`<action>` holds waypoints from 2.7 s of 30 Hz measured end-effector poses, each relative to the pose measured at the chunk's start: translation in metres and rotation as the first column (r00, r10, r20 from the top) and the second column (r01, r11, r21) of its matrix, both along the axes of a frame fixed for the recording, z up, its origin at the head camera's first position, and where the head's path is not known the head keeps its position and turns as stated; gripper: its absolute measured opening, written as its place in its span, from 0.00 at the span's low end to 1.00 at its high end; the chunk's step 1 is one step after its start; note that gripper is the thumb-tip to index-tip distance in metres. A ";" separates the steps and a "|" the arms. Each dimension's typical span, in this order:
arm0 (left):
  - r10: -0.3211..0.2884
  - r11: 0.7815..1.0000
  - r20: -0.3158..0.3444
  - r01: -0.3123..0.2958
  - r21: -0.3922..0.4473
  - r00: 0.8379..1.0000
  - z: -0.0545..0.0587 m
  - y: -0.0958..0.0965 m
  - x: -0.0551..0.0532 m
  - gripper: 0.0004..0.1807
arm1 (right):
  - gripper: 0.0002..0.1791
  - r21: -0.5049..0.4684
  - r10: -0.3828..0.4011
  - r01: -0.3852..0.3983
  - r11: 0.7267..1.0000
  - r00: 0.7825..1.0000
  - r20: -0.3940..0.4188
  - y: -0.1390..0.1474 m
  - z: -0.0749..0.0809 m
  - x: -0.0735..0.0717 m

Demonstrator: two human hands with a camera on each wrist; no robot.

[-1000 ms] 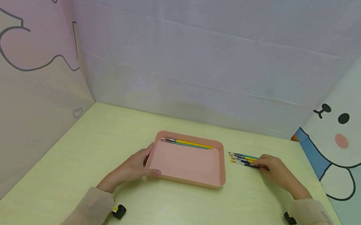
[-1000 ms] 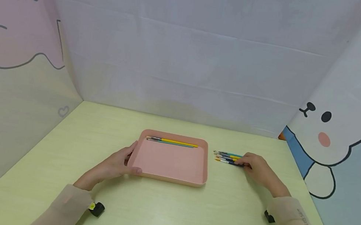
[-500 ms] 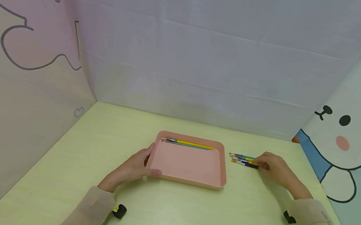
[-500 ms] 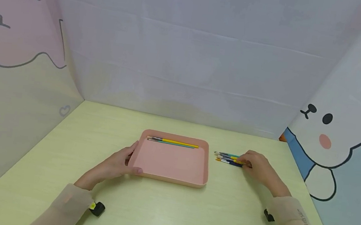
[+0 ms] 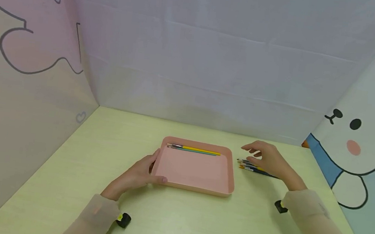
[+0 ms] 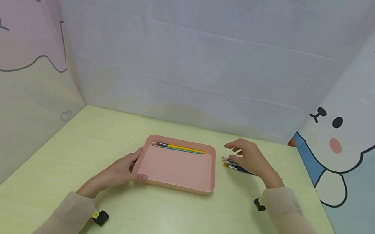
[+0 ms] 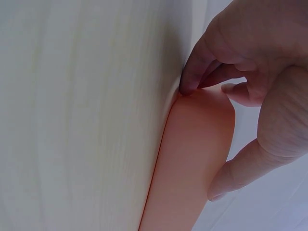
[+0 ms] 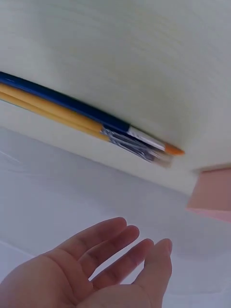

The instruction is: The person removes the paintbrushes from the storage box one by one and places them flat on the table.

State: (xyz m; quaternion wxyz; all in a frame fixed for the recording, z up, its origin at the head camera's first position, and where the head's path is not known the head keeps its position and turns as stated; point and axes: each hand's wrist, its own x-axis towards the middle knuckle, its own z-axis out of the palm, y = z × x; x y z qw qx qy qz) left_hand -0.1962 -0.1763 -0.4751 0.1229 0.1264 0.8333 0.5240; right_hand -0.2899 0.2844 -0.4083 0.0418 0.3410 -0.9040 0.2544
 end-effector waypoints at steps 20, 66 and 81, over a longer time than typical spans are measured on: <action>0.006 1.000 -0.009 -0.006 -0.016 1.000 -0.001 -0.001 -0.001 0.65 | 0.25 -0.075 0.182 -0.171 0.982 0.966 0.185 -0.132 0.022 -0.026; 0.024 0.999 0.007 -0.023 -0.024 1.000 -0.001 -0.001 0.001 0.65 | 0.17 0.335 -0.016 -0.097 0.937 0.947 0.320 -0.210 -0.012 -0.027; 0.019 1.000 0.005 -0.018 -0.022 1.000 -0.001 -0.002 0.000 0.65 | 0.16 0.390 0.018 -0.109 0.914 0.973 0.229 -0.209 -0.013 -0.030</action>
